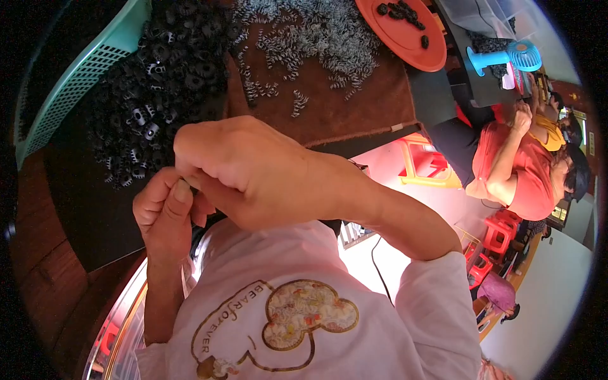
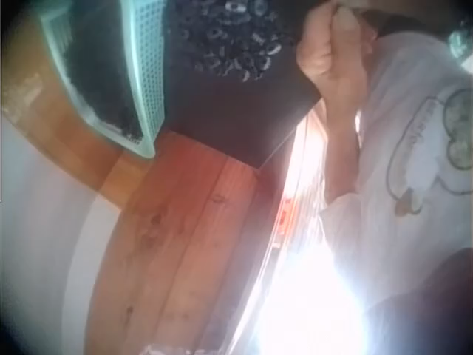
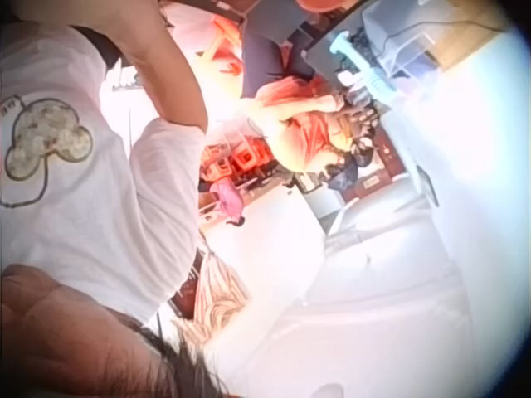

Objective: Assemble small metal components into black plastic parts.

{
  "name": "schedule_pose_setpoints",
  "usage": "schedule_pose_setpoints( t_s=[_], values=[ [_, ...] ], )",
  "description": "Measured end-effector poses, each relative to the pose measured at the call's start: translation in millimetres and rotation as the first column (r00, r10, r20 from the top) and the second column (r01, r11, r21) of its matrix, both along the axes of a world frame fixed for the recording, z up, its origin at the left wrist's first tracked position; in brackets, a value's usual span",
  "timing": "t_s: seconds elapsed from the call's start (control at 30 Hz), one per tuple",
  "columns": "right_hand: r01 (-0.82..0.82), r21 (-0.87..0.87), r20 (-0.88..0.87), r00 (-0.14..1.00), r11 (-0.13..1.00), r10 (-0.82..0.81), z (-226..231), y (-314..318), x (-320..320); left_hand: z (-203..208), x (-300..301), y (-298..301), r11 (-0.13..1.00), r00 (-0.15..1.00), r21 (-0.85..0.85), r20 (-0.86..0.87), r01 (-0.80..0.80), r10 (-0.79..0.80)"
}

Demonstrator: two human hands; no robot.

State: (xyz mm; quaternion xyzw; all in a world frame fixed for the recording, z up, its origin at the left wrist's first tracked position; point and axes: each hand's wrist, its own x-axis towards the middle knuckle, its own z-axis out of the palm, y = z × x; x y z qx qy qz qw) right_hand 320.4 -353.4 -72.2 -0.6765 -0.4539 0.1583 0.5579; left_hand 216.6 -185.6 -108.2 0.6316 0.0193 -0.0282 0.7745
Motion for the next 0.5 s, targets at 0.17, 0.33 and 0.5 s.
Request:
schedule_pose_setpoints(
  t_s=[0.17, 0.33, 0.5],
  values=[
    [0.067, 0.0, -0.271, 0.96, 0.998, -0.065, -1, -1, -4, 2, 0, -6, 0.991, 0.993, -0.073, -0.036, -0.115, 0.113],
    [0.038, -0.104, -0.108, 0.993, 0.994, -0.049, -2, -3, -2, 0, -1, -3, 0.992, 0.995, -0.088, -0.022, -0.096, 0.094],
    [0.128, -0.013, 0.229, 0.966, 0.992, -0.121, -9, 3, -11, -1, 2, -5, 0.987, 0.992, -0.102, -0.01, -0.127, 0.126]
  ],
)
